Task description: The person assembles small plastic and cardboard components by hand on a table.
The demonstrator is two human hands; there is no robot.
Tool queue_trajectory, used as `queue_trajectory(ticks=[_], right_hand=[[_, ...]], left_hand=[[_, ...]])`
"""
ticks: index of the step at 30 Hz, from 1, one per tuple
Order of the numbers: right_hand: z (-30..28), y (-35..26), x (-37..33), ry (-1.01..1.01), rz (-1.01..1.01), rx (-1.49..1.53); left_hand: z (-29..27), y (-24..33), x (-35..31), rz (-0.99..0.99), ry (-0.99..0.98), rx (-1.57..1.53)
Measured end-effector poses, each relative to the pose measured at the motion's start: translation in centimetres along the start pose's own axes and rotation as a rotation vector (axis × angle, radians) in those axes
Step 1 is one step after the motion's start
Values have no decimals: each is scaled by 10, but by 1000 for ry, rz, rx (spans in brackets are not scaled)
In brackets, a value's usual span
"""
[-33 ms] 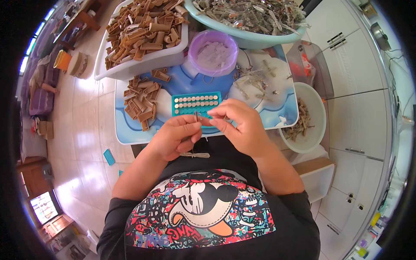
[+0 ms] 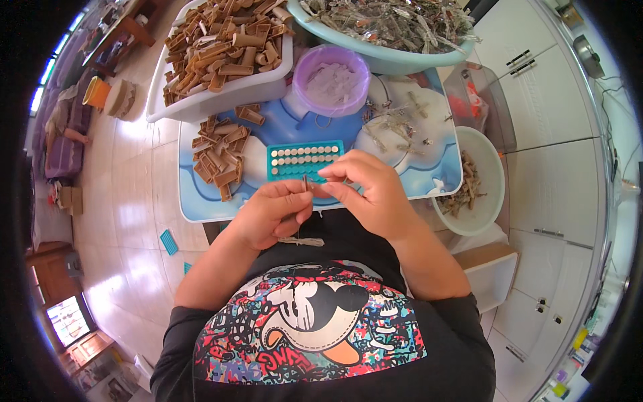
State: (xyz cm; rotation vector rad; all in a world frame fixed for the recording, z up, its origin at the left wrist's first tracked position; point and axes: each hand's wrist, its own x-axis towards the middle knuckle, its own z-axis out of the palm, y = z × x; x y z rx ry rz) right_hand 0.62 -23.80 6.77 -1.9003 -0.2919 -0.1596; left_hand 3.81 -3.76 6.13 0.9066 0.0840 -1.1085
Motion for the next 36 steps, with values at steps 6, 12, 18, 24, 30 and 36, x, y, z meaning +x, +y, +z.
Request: queue_trajectory(ticks=[6,12,18,24,30,36], right_hand=[[20,8,3,-182,-84,-36],[37,6,5,-68,-183,-173],[43,9,7,-29,-387,-452],[45,11,6,-14,-269,-216],[57,9,4,-33,-204,-115],[69,13,4,32,-214,-193]], left_hand=[[-9,-6,-15,-37,4,169],[-12,-10,-17,41,136,317],[-17,-18,-13,175,215,530],[-36,-20,-16,301,311,11],[-27,-30,-17,200,334,-158],[-25,-34,-18,229,254,-266]])
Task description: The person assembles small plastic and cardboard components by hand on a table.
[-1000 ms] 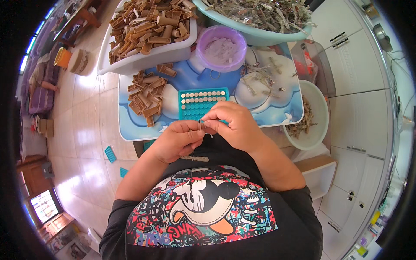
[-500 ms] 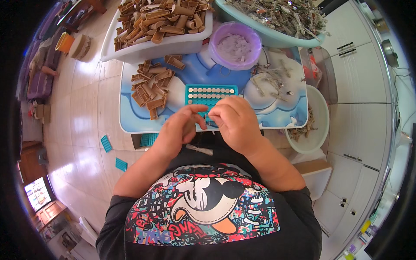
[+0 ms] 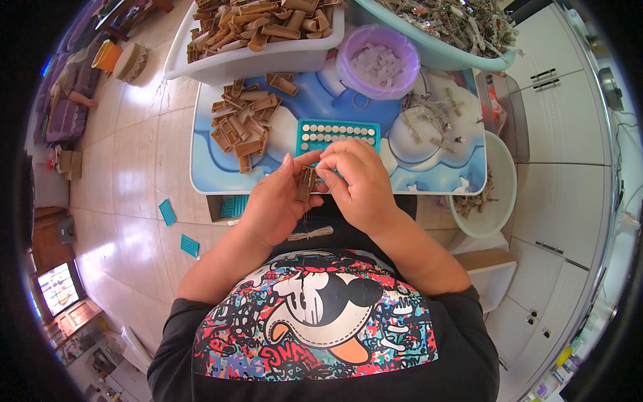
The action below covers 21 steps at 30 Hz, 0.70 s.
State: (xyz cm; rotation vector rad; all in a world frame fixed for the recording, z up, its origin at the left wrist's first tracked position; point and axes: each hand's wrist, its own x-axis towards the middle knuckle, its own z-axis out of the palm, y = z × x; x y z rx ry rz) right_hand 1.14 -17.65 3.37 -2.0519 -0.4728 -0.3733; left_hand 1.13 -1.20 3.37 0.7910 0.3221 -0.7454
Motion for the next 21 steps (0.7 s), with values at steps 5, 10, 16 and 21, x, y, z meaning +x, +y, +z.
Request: queue_trajectory(ticks=[5,10,16,21], right_hand=[[8,1,0,23,-27,-63],[8,0,1,15,-57,-116],[6,-1,2,9,-82,-133],[3,1,2,-64,-147,-160]], left_hand=[[0,-5,-1,56,-25,20],[-4,-8,0,96,-83,-80],[1,-5,-2,69,-49,-32],[-2,-5,0,83,-42,66]])
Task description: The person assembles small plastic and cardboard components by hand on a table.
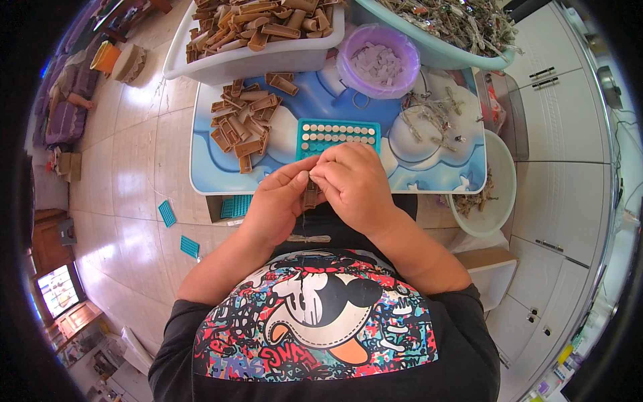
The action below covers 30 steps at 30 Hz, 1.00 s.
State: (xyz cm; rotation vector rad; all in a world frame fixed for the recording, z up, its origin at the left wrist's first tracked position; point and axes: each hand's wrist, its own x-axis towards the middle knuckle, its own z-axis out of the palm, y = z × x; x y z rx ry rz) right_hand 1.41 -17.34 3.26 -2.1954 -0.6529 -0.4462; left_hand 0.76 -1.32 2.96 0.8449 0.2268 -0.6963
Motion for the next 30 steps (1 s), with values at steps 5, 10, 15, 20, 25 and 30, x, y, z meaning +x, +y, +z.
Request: queue_trajectory(ticks=[5,10,15,20,25,30], right_hand=[[4,-8,-1,69,-7,-55],[2,-30,-9,-105,55,-89],[17,-33,-17,-170,172,59],[16,-34,-16,-54,282,227],[16,-29,-18,-87,267,244],[10,-33,-14,-66,238,242]], left_hand=[[-5,-5,4,77,57,46],[4,-1,2,267,208,22],[2,-2,2,345,208,79],[-1,1,0,383,209,71],[-2,-1,1,382,196,63],[-2,1,1,358,232,96]])
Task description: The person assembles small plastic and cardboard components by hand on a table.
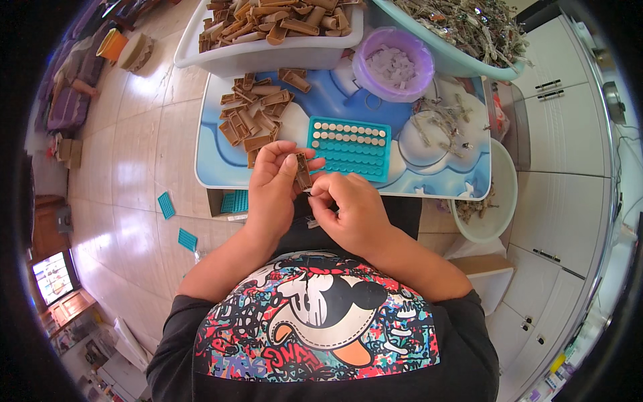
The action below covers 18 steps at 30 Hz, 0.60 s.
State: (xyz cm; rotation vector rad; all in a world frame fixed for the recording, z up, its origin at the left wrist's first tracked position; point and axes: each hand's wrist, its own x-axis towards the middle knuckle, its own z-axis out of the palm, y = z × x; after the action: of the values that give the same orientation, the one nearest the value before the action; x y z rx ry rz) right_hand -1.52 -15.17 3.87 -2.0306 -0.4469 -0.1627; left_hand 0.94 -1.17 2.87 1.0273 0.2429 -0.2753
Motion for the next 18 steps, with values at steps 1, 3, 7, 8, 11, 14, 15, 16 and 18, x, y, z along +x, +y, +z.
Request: queue_trajectory(ticks=[1,3,7,8,11,14,15,16,18], right_hand=[[0,1,0,3,3,-8],[-1,2,1,6,5,-15],[2,6,0,-44,-94,-145],[3,7,-1,-48,-111,-167],[3,7,-1,-77,-103,-170],[4,7,-1,-93,-107,-149],[5,7,-2,-93,-107,-149],[6,7,-3,-94,-79,-130],[7,9,-4,-95,-50,-112]], left_hand=[[0,0,0,4,0,3],[-1,-1,1,10,2,-1],[0,0,1,0,6,-18],[0,0,1,0,6,-18],[1,1,0,-10,6,-18],[1,1,-1,-5,2,-13],[1,1,-1,-11,3,-8],[2,1,-2,-16,4,-3],[3,1,-3,-14,8,-7]])
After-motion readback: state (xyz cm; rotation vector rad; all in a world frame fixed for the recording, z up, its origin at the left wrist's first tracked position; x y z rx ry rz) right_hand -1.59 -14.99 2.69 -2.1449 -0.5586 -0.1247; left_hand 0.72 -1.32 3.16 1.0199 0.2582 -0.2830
